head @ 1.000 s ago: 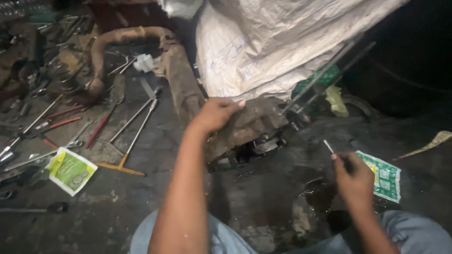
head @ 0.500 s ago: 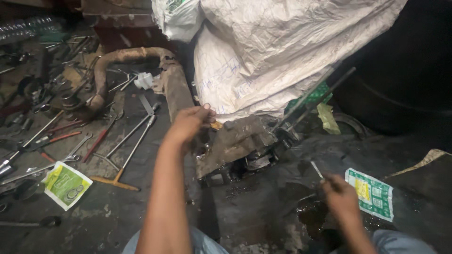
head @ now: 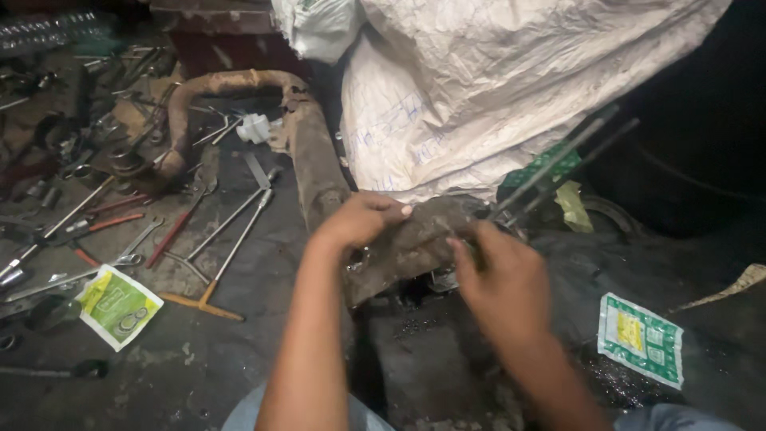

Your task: The person sits on the floor and uses a small metal tool to scrape and clean a dark, greasy mechanical part. They repeatedly rub the tool against the surface of the part to remove grime and debris.

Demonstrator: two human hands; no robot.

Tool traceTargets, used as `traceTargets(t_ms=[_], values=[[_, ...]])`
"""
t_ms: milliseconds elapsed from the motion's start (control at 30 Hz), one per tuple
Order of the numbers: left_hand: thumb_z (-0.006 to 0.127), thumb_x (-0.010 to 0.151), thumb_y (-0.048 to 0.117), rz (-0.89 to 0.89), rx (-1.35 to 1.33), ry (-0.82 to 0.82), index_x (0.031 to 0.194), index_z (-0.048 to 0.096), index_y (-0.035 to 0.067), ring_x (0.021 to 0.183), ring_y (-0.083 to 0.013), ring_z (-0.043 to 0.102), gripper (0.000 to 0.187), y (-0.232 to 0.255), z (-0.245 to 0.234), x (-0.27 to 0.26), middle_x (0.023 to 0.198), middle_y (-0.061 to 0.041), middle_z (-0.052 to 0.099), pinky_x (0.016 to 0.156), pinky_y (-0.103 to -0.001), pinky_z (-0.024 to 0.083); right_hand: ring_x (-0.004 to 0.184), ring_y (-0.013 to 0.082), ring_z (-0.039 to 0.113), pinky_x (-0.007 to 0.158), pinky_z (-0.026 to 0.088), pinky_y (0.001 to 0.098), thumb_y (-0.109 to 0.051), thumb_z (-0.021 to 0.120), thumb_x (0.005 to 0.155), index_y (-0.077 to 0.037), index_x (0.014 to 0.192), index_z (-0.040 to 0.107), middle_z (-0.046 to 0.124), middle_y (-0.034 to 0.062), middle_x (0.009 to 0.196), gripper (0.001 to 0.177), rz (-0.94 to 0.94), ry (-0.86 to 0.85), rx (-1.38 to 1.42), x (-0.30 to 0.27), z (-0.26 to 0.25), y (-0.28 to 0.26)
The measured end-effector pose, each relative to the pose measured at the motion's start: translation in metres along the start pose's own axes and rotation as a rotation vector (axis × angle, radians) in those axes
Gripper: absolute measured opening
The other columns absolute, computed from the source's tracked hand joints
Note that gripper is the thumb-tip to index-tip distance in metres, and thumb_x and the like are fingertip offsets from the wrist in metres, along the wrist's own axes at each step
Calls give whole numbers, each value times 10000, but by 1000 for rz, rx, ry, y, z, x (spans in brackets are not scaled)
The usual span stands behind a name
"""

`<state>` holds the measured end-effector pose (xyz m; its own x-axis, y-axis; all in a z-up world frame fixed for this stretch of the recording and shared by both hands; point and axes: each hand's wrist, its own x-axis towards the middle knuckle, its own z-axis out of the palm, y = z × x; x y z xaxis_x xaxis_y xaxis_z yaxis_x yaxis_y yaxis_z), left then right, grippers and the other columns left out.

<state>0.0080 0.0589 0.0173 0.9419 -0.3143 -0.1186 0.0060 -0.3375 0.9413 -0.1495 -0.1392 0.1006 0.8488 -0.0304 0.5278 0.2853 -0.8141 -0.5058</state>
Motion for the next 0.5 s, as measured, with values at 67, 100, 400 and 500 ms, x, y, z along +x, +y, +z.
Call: traceTargets(t_ms=[67, 100, 400, 500], values=[[776, 874, 351, -14, -34, -17, 1010, 809, 36, 793, -109, 618, 345, 0, 1, -1, 873, -15, 760, 743, -293, 529, 838, 388, 699, 709, 534, 440, -147, 780, 888, -2, 993, 677, 717, 192, 902, 207, -41, 19, -13, 2, 22, 9], [774, 870, 349, -23, -76, -30, 1003, 813, 35, 789, -106, 627, 344, -1, 1, -3, 866, -11, 763, 741, -288, 529, 855, 385, 701, 728, 544, 428, -124, 765, 885, 1, 1013, 668, 716, 196, 932, 203, -134, 75, 59, 3, 32, 14], [787, 865, 348, -2, -95, -12, 990, 816, 51, 760, -96, 608, 323, -10, 4, 4, 830, 5, 749, 716, -289, 522, 753, 269, 742, 686, 543, 364, -82, 724, 864, -5, 932, 671, 744, 142, 841, 116, 77, 114, 257, 6, 53, 46], [800, 857, 355, 21, -61, 7, 987, 819, 59, 769, -83, 602, 324, -9, 5, 1, 841, 17, 747, 724, -282, 521, 732, 255, 725, 686, 528, 344, -82, 744, 841, 0, 888, 667, 732, 142, 807, 122, 74, 173, 186, 5, 57, 48]])
